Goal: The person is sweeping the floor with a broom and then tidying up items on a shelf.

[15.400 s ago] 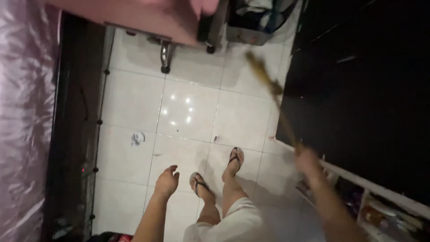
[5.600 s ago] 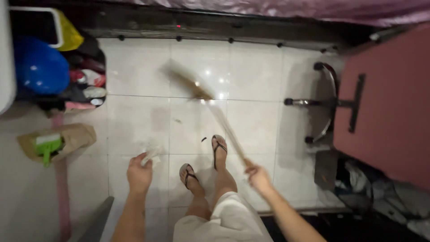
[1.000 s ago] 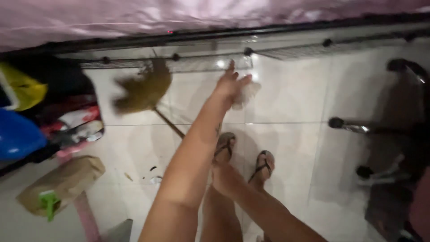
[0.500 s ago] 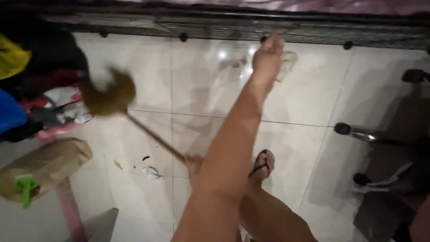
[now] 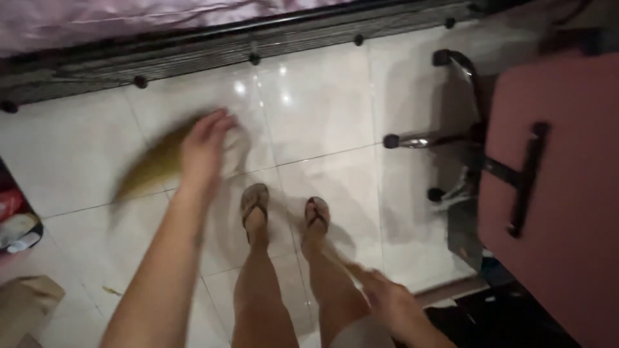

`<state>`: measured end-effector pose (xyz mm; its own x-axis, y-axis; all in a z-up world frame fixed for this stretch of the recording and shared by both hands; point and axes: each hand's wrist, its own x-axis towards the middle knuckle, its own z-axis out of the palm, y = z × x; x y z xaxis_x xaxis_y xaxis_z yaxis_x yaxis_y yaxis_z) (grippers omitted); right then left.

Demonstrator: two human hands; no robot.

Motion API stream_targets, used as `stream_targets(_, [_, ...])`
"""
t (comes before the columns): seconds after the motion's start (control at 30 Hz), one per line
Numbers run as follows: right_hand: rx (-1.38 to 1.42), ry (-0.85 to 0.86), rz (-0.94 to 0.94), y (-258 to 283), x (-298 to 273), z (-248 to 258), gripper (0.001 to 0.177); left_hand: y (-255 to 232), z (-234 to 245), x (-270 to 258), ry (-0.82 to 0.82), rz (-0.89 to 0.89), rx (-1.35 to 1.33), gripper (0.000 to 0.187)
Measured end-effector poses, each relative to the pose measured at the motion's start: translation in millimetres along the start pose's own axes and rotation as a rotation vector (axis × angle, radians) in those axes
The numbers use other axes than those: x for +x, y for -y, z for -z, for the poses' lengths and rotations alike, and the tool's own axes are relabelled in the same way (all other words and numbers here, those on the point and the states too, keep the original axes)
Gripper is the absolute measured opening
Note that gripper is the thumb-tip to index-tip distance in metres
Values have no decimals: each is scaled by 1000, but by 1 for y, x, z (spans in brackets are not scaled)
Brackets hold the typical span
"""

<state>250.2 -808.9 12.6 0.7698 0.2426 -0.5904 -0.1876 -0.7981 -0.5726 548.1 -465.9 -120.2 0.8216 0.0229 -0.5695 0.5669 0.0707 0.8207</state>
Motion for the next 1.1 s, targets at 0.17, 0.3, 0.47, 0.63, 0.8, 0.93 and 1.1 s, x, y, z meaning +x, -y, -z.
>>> stream_targets(0.17, [371,-465,-598,-137,-75,10,27,21,46,-98,-205,183,30,37])
stream_targets(0.3, [799,-521,-878,-241,-39,29,12,70,67,-181,-354,346,-56,37])
stream_targets(0.47, [897,-189,-464,-201,-49,-152,35,113,45,-239,-351,368,-105,36])
stream_targets(0.63, [535,84,-467,-61,-114,-107,25,104,-22,-239,-333,352,-140,35])
stream_targets(0.8, [220,-557,-486,-89,-118,-69,50,58,-93,-192,-233,279,-200,31])
stream_targets(0.93, [424,-817,-455,-140,30,22,43,50,-126,-161,-157,219,-193,30])
stream_targets(1.1, [892,-1239,-513,-295,219,100,24,48,-122,-135,-114,224,-28,29])
